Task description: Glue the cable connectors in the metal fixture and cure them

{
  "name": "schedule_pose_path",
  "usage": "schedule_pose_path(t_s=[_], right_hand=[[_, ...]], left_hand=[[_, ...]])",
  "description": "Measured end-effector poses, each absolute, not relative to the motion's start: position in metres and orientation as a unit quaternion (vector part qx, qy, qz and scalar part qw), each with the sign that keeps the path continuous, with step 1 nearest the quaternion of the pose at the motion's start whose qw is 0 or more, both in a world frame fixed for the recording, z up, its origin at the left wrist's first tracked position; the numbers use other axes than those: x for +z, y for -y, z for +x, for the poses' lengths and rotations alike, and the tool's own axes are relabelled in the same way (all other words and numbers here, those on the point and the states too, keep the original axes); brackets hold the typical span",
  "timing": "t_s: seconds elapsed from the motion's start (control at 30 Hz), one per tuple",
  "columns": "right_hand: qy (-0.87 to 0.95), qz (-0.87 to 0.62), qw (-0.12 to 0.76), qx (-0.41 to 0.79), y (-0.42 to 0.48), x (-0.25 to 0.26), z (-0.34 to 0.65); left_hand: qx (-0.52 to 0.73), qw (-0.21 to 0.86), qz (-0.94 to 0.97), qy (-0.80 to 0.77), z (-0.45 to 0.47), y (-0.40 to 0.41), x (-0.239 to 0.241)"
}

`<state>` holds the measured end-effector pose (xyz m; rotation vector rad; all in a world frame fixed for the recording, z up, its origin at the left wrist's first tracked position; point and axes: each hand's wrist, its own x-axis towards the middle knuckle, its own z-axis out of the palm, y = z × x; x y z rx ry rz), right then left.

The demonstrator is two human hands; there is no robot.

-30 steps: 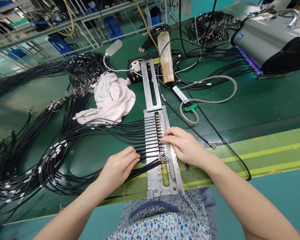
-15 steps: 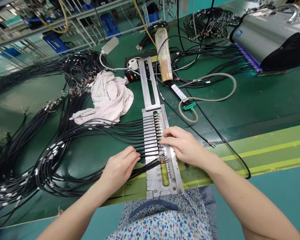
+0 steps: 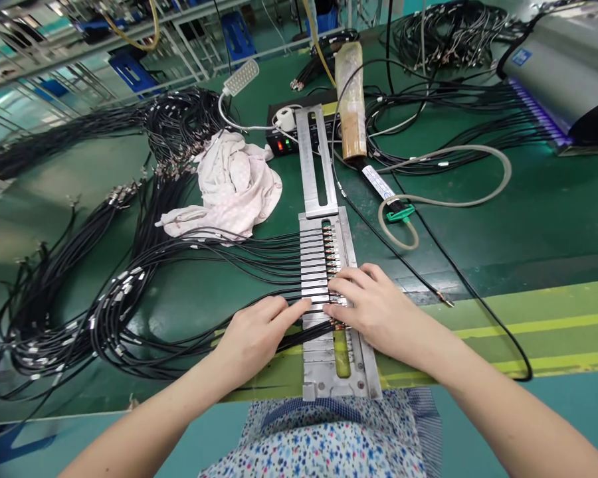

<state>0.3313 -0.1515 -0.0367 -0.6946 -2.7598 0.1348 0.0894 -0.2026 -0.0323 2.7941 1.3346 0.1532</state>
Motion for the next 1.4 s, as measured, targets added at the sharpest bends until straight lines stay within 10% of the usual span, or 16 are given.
schedule_pose_path(t_s=[0.5, 0.9, 1.4], right_hand=[[0.960, -0.219, 0.167, 0.051, 0.159, -0.040, 0.326], [0.898, -0.297, 0.268, 0.183, 0.159, -0.043, 0.338], [0.875, -0.297, 0.308, 0.229, 0.159, -0.039, 0.344]], left_hand=[[0.047, 0.015, 0.902, -0.430, 0.094, 0.211, -0.026], [0.158, 0.275, 0.797, -0.514, 0.090, 0.211, -0.010], [-0.020, 0.132, 0.865, -0.484, 0.100, 0.199, -0.009]])
